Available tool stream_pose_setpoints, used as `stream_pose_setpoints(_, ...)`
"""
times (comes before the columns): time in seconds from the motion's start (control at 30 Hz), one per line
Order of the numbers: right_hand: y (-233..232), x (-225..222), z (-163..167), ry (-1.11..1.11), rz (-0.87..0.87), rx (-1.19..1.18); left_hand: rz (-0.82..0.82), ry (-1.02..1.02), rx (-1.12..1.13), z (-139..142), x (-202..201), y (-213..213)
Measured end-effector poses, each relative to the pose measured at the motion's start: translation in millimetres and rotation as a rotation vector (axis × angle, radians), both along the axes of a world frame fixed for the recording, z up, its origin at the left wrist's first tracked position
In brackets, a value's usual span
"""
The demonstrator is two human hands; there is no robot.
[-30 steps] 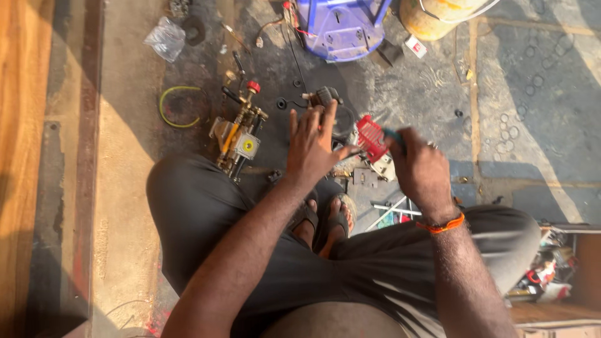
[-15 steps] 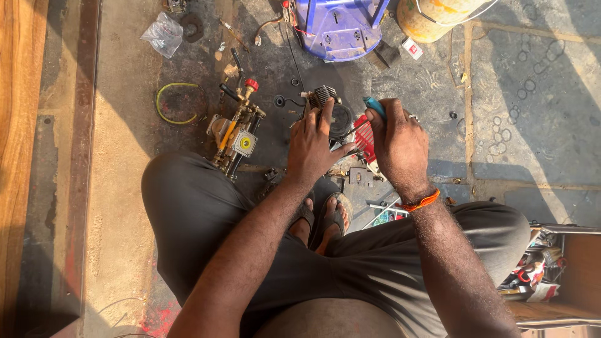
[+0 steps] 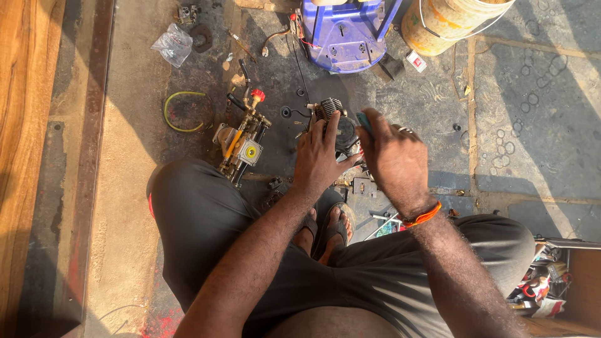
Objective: The person sits on the floor and uses a T-handle wrench and a screwdriver to loosen and remove bolts from a small engine. They remove the engine cover and place it aside, then continue to remove additional bolts from the engine block.
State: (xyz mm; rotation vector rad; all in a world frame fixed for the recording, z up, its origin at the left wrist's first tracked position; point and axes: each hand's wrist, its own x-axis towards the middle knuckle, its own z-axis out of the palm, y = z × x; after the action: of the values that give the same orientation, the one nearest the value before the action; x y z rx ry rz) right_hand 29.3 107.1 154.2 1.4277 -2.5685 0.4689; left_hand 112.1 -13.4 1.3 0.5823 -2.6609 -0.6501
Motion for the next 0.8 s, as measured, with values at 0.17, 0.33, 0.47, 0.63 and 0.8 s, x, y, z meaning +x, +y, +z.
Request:
stream_pose_setpoints(0.17,-17,20,14,0.039,-0.056,0.268,0.050,-0.035,-0.059,20,1,0)
stream_pose_setpoints(0.33,-40,19,17,0.159,-0.091,0.276,0.057,-0.133,-0.047,32,4,2)
stream_pose_setpoints(0.47,-44,13,19,0.201,0.002,0.248,0.050,-0.111,-0.002,36,6,4)
stream_pose_setpoints(0.63,-31,10,34,0.057,0.193,0.300,0.030,0.028,-0.021,45,13,3)
stream_pose_setpoints(0.8,-20,3,47,0.108,0.384,0.073,-0.001,0.066,0.108,56,21,4)
